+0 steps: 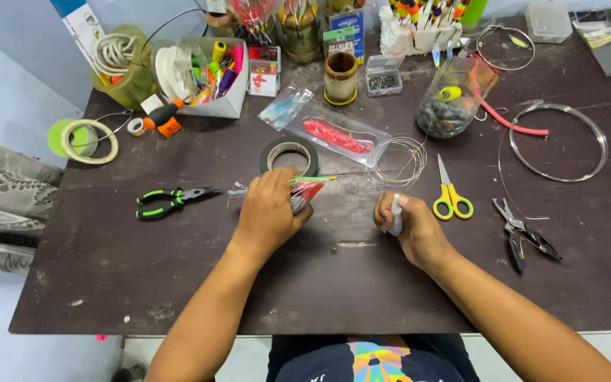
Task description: The person holds a small fishing lure and wraps a thin wire around its base. They then pick up a glue bottle and apply adhesive to the wrapped area of the lure.
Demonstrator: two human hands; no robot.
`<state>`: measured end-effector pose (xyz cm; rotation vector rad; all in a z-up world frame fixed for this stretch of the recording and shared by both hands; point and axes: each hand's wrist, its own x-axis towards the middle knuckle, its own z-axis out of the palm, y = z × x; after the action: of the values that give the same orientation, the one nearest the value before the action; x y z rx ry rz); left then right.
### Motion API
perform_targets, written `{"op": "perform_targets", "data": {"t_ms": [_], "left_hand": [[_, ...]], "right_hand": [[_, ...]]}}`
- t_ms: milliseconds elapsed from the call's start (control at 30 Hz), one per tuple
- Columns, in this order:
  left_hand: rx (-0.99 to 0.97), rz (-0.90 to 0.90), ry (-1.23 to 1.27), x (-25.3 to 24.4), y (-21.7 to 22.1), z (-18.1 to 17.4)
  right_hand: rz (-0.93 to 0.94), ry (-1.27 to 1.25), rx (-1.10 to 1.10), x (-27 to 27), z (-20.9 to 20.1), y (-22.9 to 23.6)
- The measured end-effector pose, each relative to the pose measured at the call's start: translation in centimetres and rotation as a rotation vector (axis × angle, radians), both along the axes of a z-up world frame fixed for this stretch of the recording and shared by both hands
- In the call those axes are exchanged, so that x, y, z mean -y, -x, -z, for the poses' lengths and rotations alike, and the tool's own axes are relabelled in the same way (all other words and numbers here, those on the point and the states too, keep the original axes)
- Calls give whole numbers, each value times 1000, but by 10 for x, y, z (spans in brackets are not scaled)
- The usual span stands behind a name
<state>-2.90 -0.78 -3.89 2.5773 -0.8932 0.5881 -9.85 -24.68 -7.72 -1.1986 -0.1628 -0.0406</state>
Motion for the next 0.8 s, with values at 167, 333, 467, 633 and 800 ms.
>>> {"op": "perform_targets", "data": {"t_ms": [167,333,467,633,800], "left_hand": [[51,-11,3,1,-1,5],[38,-13,-12,1,0,2],[46,-4,21,2,2,1],[63,5,53,-1,4,-3],[52,51,39,-1,5,-8]], "right_hand": [[-38,-16,85,-1,0,2],[-82,21,132,-3,-8,5],[-9,187,138,-3,-15,12],[61,368,141,4,-21,12],[110,623,97,8,-14,8]]}}
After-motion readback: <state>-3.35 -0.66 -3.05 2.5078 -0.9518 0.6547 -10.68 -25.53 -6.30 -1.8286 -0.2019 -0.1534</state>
